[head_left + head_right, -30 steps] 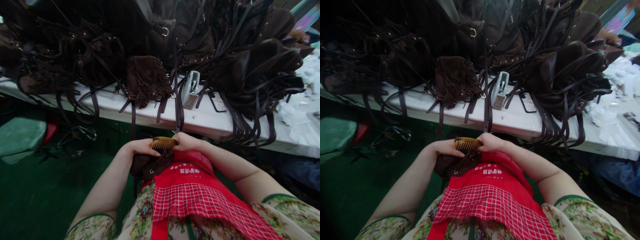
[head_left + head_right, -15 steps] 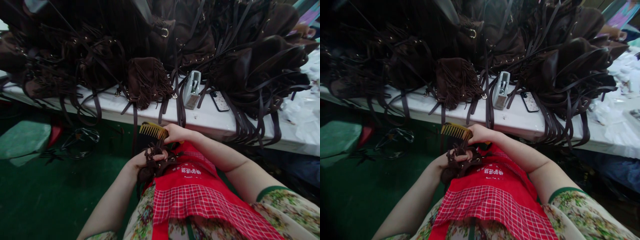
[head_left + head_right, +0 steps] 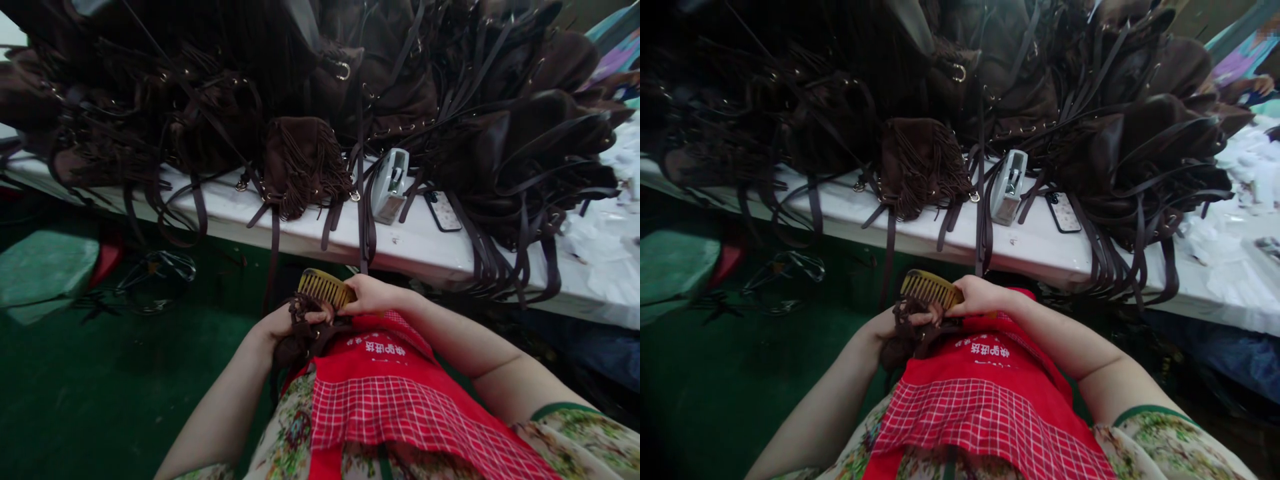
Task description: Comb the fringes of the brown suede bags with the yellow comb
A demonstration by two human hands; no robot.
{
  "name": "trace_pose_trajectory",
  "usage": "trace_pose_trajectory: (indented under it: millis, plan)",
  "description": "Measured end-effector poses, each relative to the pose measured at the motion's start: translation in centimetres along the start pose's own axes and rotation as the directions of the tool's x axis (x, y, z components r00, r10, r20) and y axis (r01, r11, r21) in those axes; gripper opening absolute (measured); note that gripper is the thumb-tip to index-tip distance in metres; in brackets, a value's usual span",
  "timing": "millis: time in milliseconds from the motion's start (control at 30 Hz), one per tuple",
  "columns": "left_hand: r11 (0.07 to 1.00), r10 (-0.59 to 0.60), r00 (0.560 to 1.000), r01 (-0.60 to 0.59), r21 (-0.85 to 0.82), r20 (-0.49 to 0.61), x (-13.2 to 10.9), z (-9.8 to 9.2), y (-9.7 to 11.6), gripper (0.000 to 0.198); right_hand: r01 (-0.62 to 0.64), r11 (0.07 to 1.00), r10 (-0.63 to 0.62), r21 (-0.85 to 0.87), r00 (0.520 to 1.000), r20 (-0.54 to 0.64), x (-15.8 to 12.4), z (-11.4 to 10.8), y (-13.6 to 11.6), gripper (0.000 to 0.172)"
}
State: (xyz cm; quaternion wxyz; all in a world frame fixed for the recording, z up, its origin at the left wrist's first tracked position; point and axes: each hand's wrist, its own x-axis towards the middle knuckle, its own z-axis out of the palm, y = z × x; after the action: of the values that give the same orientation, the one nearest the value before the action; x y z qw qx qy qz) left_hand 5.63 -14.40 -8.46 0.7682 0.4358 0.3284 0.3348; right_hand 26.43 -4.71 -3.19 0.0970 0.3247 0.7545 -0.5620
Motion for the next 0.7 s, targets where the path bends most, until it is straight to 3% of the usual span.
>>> trace_pose_trajectory:
  millis: [167,300,433,533,600,700]
  plan:
    - [0.998,-0.003,1.0,0.002,0.061,0.016,0.0,0.3,0.3,0.028,0.039,0.993,-0.04,0.107,0.999,0.007,0.3,-0.5,-0.1,0.029]
    - [0.989,-0.094,0.99,0.081,0.12,0.103,0.0,0.9,0.8,0.031,0.168,0.979,-0.175,-0.117,0.983,-0.052,1.2,0.2,-1.6,0.013]
    - [0.994,-0.036,0.997,0.029,0.104,0.069,-0.4,1.2,0.9,0.028,0.169,0.928,-0.267,-0.331,0.922,-0.279,2.1,1.4,-1.8,0.004]
    - [0.999,0.016,0.999,-0.018,-0.036,-0.047,-1.0,0.8,0.4,0.027,0.094,0.949,-0.225,-0.299,0.87,-0.439,1.3,1.6,-1.4,0.021]
    - [0.992,0.048,0.993,-0.059,-0.108,-0.107,-1.3,0.5,0.0,0.027,0.103,0.946,-0.236,-0.308,0.869,-0.435,0.3,2.0,-1.3,0.026]
    - [0.984,0.069,0.991,-0.086,-0.154,-0.111,-1.6,0.5,-0.3,0.025,0.098,0.862,-0.266,-0.498,0.922,-0.28,-0.6,3.1,-1.6,0.031]
